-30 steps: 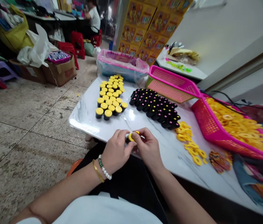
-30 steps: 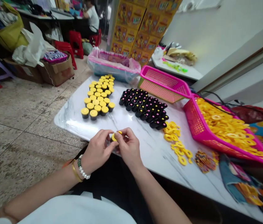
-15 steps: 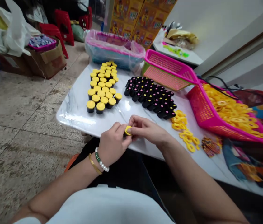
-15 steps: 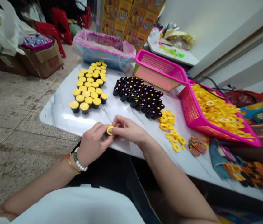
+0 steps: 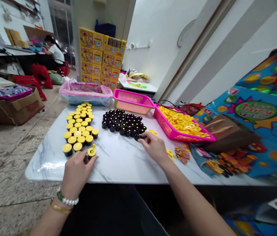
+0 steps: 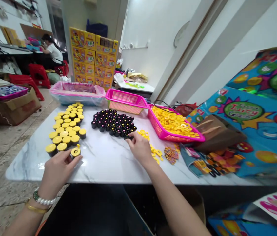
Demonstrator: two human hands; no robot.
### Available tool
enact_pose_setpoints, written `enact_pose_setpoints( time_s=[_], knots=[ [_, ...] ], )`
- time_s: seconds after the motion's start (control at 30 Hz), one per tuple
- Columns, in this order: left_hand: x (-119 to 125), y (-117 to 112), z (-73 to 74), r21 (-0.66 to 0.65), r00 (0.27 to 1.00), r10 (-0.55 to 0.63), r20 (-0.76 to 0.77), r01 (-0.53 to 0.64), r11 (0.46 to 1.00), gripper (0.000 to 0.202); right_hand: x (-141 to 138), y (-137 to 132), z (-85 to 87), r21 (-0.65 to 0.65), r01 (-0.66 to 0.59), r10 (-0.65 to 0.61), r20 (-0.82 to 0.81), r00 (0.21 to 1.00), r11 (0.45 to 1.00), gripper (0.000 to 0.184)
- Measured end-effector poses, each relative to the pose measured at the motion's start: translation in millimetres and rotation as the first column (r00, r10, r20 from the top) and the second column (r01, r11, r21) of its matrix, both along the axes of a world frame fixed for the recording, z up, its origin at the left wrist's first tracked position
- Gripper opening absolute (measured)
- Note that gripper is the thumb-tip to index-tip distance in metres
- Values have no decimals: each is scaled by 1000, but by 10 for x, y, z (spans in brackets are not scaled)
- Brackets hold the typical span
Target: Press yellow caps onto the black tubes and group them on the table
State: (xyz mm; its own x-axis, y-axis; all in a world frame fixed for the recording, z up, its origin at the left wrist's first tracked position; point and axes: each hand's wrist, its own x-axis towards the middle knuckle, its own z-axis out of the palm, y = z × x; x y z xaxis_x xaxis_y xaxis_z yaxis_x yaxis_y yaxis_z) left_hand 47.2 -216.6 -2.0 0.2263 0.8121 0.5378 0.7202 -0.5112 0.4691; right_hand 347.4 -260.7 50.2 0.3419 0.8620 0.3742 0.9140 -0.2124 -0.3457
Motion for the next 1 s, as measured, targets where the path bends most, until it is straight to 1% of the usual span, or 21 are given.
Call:
enact_pose_setpoints(
  time_s=[0.03,0.1,0.17,0.23,0.27,0.33,0.4,0.47,0.53,0.57,0.63,0.7,0.77,0.8,0.87,0.9,0.93,0.97,1.0],
  knots=[
    [3,-10,-9,8,1000,12,1,-12,1000,28,81,43,-17,-22,9,-8,52,999,1000,18],
    [26,-46,-12,27,998,62,24,-63,998,36,175,136,-59,-68,-4,10,78,997,998,13],
    [57,-78,1,39,992,108,62,-111,993,47,199,204,-85,-103,-22,33,100,994,994,10],
    [81,-92,19,31,993,99,71,-101,994,47,171,220,-81,-131,-48,62,103,993,990,8],
    [90,-91,27,20,995,81,63,-82,996,43,139,204,-68,-143,-76,91,98,991,987,7],
    [104,-78,36,-8,998,52,36,-51,999,33,40,125,-30,-166,-178,190,58,980,970,8],
    [115,-64,38,-25,998,54,19,-54,998,29,-109,7,11,-190,-316,320,-9,947,929,8],
    [125,-61,39,-32,997,73,30,-72,997,30,-282,-106,38,-213,-427,422,-68,904,879,6],
    [127,-70,50,-52,994,84,73,-81,995,30,-428,-177,38,-232,-469,468,-62,882,853,5],
    [124,-77,60,-71,991,82,102,-75,995,29,-476,-195,27,-234,-463,469,-35,883,855,5],
    [107,-87,87,-133,988,37,150,-17,991,27,-518,-201,-6,-225,-425,443,34,896,877,4],
    [81,-90,120,-210,983,-36,178,74,975,26,-521,-196,-33,-197,-397,418,76,905,896,3],
    [53,-84,153,-270,977,-94,189,144,952,25,-544,-209,-28,-118,-403,413,73,908,907,3],
    [38,-79,170,-287,975,-112,190,165,944,25,-579,-227,-12,-48,-412,414,55,909,910,5],
    [5,-67,205,-308,970,-160,183,212,927,22,-713,-278,40,113,-415,423,-53,905,903,11],
    [-15,-63,222,-318,963,-204,177,252,914,21,-806,-302,64,168,-408,434,-167,886,898,13],
    [-36,-59,239,-329,951,-255,173,299,896,20,-910,-319,81,189,-402,443,-325,835,896,17],
    [-59,-57,255,-337,937,-306,168,346,876,20,-1017,-325,85,175,-406,436,-511,741,897,22],
    [-82,-56,267,-339,922,-350,164,386,858,21,-1117,-317,76,136,-426,394,-692,605,894,28]
  ],
)
